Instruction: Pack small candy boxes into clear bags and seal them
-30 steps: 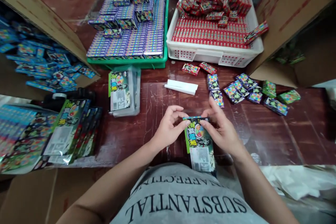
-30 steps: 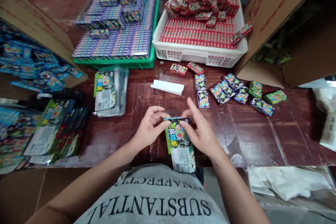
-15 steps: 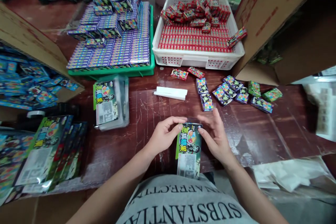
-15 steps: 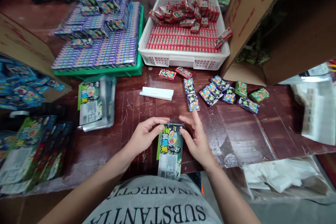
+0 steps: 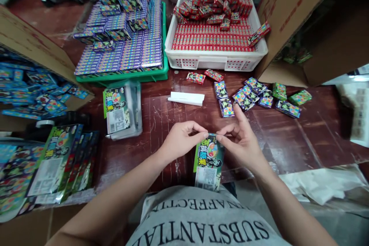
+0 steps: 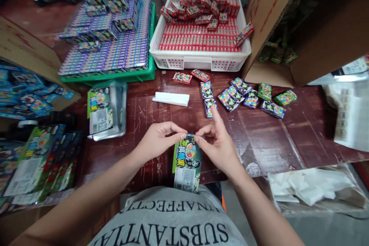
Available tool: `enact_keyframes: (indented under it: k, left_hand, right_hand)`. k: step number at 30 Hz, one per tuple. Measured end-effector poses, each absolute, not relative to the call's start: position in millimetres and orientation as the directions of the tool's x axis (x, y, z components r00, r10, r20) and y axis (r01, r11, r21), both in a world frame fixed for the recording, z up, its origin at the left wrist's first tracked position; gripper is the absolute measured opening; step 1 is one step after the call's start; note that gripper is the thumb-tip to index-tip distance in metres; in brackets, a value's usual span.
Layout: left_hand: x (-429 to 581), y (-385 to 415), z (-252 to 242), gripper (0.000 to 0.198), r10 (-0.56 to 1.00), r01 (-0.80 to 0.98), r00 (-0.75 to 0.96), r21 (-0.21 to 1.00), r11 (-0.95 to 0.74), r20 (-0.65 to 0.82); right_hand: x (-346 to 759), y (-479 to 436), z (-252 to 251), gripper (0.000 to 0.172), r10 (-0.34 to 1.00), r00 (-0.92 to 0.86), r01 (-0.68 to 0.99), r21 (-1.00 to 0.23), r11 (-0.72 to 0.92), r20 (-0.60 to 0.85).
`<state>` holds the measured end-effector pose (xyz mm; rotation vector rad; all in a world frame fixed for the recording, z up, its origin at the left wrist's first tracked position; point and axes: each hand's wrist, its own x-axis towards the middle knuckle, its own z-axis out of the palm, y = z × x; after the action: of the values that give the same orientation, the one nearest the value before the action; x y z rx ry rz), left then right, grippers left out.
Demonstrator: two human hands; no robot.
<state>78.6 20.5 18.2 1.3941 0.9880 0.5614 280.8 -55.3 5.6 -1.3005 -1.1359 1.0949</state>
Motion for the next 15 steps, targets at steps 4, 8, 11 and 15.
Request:
enact_keyframes:
  k: [4,8,11,15]
  left_hand:
    - [78,29,28,0.014,0.802,0.208,0.538,0.962,0.174,-0.261]
    - [70,23,29,0.018,0.743,0.175,0.617,0.966,0.192,-0.259]
    - [67,15,25,0.022,0.750,0.108,0.628,0.977,0.183,-0.210]
    - [69,11,21,0.011,0.786,0.096,0.601,0.989,0.112,-0.147]
  right_hand:
    - [286,-47,17,0.108,0.987,0.106,-0.074,-0.991,-0.116,-0.123]
    - [295,-58,22,0.099,0.978,0.062,-0.058,-0.979,-0.194,-0.197]
    - [303,-70,26,0.078,0.985,0.013,0.001,-0.985,-0.171,-0.171]
    - [314,-71,43,0.031,0.999,-0.034,0.258,-0.966,0.023,0.015]
